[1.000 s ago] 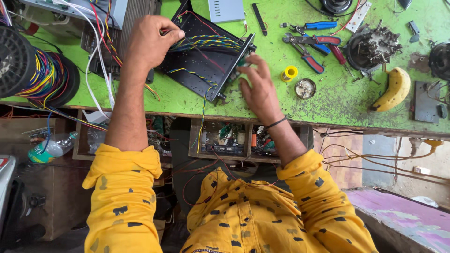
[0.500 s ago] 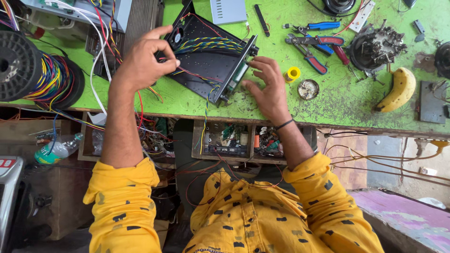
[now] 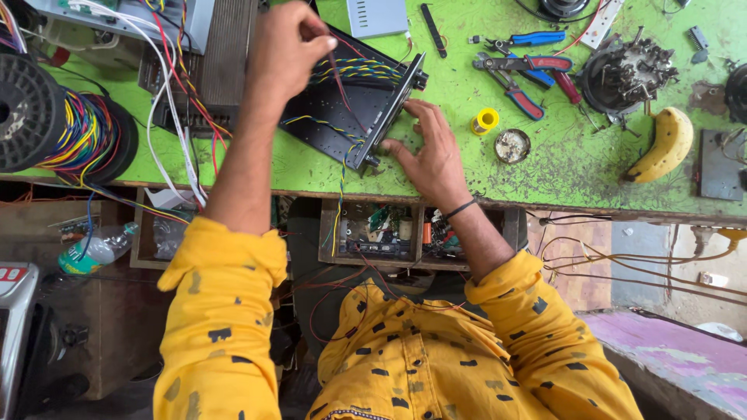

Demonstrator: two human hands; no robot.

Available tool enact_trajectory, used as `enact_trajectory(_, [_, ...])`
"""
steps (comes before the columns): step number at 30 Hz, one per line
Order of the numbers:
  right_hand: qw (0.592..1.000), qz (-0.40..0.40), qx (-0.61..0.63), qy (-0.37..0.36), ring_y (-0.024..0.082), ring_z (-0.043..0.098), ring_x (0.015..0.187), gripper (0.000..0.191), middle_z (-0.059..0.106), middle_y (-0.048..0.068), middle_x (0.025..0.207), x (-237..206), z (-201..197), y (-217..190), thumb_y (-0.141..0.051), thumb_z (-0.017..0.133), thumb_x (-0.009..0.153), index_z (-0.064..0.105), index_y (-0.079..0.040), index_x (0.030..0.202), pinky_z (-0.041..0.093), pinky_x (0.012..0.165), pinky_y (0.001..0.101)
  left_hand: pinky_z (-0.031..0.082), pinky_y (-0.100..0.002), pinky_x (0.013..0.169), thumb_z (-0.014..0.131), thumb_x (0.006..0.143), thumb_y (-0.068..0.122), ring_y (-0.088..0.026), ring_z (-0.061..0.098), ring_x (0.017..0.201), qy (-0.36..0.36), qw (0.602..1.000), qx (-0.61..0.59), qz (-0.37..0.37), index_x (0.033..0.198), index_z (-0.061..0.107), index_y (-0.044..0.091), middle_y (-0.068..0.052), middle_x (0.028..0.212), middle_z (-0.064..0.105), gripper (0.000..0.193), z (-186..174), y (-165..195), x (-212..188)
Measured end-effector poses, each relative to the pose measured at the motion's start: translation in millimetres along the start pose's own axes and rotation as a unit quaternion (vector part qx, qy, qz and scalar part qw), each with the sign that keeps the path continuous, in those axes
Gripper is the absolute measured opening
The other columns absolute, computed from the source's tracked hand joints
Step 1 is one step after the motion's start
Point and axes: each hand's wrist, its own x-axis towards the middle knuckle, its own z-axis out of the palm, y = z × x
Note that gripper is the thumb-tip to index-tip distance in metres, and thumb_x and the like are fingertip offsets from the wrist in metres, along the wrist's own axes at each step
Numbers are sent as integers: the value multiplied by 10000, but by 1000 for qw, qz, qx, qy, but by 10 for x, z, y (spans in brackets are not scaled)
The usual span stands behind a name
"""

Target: The person works at a cluttered electronics workbench, handling a small circuit board and wires. They retrieve a new circuit board from a box, place it into a metal chassis, and use a soldering iron and pliers to strip and prepare wires for connection.

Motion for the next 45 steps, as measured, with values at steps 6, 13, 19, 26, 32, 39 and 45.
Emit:
enact_trajectory(6, [999,-16,-35,-19,373,574,1307,859,537,181,1437,37,-64,-18,-338,891,836,426,-31,1489,522,1051,439,593,-284,685,848,751,54,-142,761,709,-12,998,-53,-22,878,765,21,-86,784,775,155,573,-13,327])
enact_trajectory(13, [997,-27,-62,-32,404,532,1341,876,510,202,1457,121,-126,-2,-324,892,822,415,-31,1496,466,1106,473,575,-356,672,842,757,138,-249,738,675,-8,999,27,-19,862,814,66,-147,748,746,130,492,-72,357])
enact_trajectory(19, [998,32,-12,-44,402,505,1373,952,484,224,1463,203,-99,32,-374,864,838,337,-2,1537,471,1107,439,570,-410,686,805,785,169,-320,718,673,16,993,111,-29,798,805,82,-167,729,723,87,481,-70,398])
enact_trajectory(26, [992,-14,-120,-46,417,381,1464,982,444,229,1539,257,-70,41,-407,863,844,321,-10,1560,294,1198,513,592,-385,682,830,807,200,-243,757,693,31,999,10,-43,808,748,73,-92,764,755,150,214,-60,479])
enact_trajectory(32, [989,-22,-131,-58,417,353,1488,995,405,224,1591,343,-132,-7,-380,860,839,294,-21,1575,277,1202,517,481,-560,810,906,765,234,-377,636,959,92,977,172,92,745,778,104,-102,910,738,183,-36,74,373])
enact_trajectory(39, [991,-20,-121,-46,401,380,1481,1047,400,206,1605,438,-204,-45,-392,875,825,265,-20,1591,287,1209,506,521,-442,750,842,854,176,-258,699,864,45,996,62,42,838,746,60,-52,826,745,150,22,341,550])
enact_trajectory(45, [989,-20,-136,-48,390,389,1481,1047,394,192,1617,452,-187,-35,-403,875,828,264,-28,1592,295,1198,500,519,-260,591,799,911,112,-117,686,656,-14,994,-108,31,918,763,16,-57,751,754,103,77,544,644])
